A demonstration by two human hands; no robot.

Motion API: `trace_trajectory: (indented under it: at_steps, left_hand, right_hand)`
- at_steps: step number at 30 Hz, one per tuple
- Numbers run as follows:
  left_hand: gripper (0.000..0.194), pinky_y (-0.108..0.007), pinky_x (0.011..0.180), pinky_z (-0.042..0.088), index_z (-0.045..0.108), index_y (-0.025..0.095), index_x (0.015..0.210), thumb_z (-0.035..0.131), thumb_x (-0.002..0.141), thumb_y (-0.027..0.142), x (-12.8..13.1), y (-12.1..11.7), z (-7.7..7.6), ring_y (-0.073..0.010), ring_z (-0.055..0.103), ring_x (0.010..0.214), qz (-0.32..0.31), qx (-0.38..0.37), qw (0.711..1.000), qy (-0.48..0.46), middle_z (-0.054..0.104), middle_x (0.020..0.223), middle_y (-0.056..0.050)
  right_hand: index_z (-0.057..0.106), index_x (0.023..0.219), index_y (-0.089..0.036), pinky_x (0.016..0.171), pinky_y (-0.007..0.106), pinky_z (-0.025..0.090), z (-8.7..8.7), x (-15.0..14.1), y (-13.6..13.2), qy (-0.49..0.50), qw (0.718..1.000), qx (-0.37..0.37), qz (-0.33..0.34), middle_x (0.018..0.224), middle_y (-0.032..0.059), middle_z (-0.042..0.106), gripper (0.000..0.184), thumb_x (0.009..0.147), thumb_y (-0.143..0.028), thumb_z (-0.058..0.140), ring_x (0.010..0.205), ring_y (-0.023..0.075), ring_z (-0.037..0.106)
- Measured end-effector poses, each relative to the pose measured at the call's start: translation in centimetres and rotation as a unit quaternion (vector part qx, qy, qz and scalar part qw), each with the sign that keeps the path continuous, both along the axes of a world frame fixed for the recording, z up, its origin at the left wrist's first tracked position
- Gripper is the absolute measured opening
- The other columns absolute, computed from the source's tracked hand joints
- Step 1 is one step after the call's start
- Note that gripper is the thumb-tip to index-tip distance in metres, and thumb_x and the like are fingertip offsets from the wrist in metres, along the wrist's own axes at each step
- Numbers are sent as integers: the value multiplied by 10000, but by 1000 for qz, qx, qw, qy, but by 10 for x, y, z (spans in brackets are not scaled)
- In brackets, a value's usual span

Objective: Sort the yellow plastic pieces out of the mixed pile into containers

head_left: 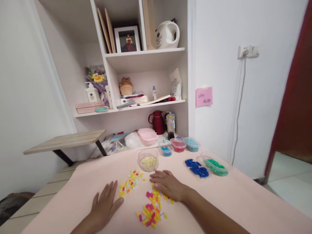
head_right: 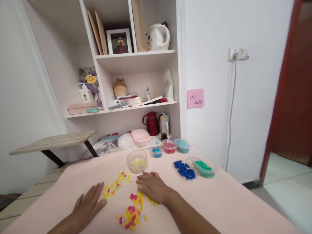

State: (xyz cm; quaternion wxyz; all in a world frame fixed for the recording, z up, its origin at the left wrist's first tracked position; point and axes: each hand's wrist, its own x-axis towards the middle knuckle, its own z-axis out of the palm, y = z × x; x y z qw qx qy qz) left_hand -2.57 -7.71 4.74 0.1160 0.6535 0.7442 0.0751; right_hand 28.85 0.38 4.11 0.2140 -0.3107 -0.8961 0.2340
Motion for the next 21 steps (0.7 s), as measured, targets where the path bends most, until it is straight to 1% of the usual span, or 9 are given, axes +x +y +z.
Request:
trace_trajectory:
  at_steps: [2,4,8,11,14,16,18,20,21]
  left_hand:
    - [817,-545,1170,59,239,144,1511,321,836,599,5,4,-2,-278,90,1480,-6,-1,999,38,162,1593,-96]
    - [820,-530,1172,58,225,125,1512,313,840,587,11,12,-2,-274,80,1481,-10,-3,999,53,143,1595,-101]
    - [806,-497,1178,55,222,120,1513,291,851,575,21,28,-4,-256,88,1483,-31,4,999,39,161,1593,-102]
    - [807,-492,1179,48,207,119,1517,275,859,580,31,38,-8,-256,82,1483,-45,10,998,32,155,1596,-109]
    - [810,-501,1180,49,209,103,1514,286,863,578,43,47,-11,-269,83,1482,-41,27,999,14,161,1596,-129]
    - [795,-501,1185,45,221,94,1510,285,873,564,55,51,-12,-269,89,1481,-39,40,998,-25,175,1594,-133]
    - [781,-462,1198,71,201,88,1513,245,891,559,68,54,-10,-244,103,1481,-39,60,992,-103,170,1597,-120]
    - [781,-383,1196,170,155,108,1526,155,906,583,79,56,-6,-203,147,1474,-29,97,971,-216,155,1605,-87]
    - [782,-364,1180,235,149,141,1530,114,904,608,82,55,-4,-196,187,1464,-11,113,957,-268,170,1604,-67]
  right_hand:
    - [571,1316,-302,1126,524,142,-2,0,2,12,1000,-2,0,1414,64,523,472,987,-506,301,1381,275,345]
    - [605,1278,-293,1128,512,166,-4,0,4,32,999,-5,-3,1384,65,553,497,998,-506,255,1354,263,389]
    - [664,1192,-294,1129,463,221,-7,0,8,73,997,-3,-14,1316,53,608,538,1003,-519,213,1280,241,481]
    - [662,1191,-299,1131,457,222,-8,0,9,82,997,1,-15,1312,48,612,502,1000,-518,252,1266,237,495]
    - [669,1181,-300,1130,473,216,-6,3,10,77,997,0,1,1323,43,606,462,999,-497,292,1275,239,486]
    - [691,1142,-303,1126,477,224,-5,5,11,75,997,-1,13,1303,32,621,442,995,-489,317,1281,242,481]
    - [720,1083,-304,1116,454,256,-3,6,12,85,996,1,23,1243,19,659,444,994,-485,325,1257,234,505]
    - [752,999,-297,1080,406,328,-1,7,13,111,993,4,29,1132,14,710,470,991,-491,324,1166,217,574]
    - [765,948,-288,1044,380,374,0,7,13,125,992,1,30,1065,17,730,489,987,-499,326,1096,209,612]
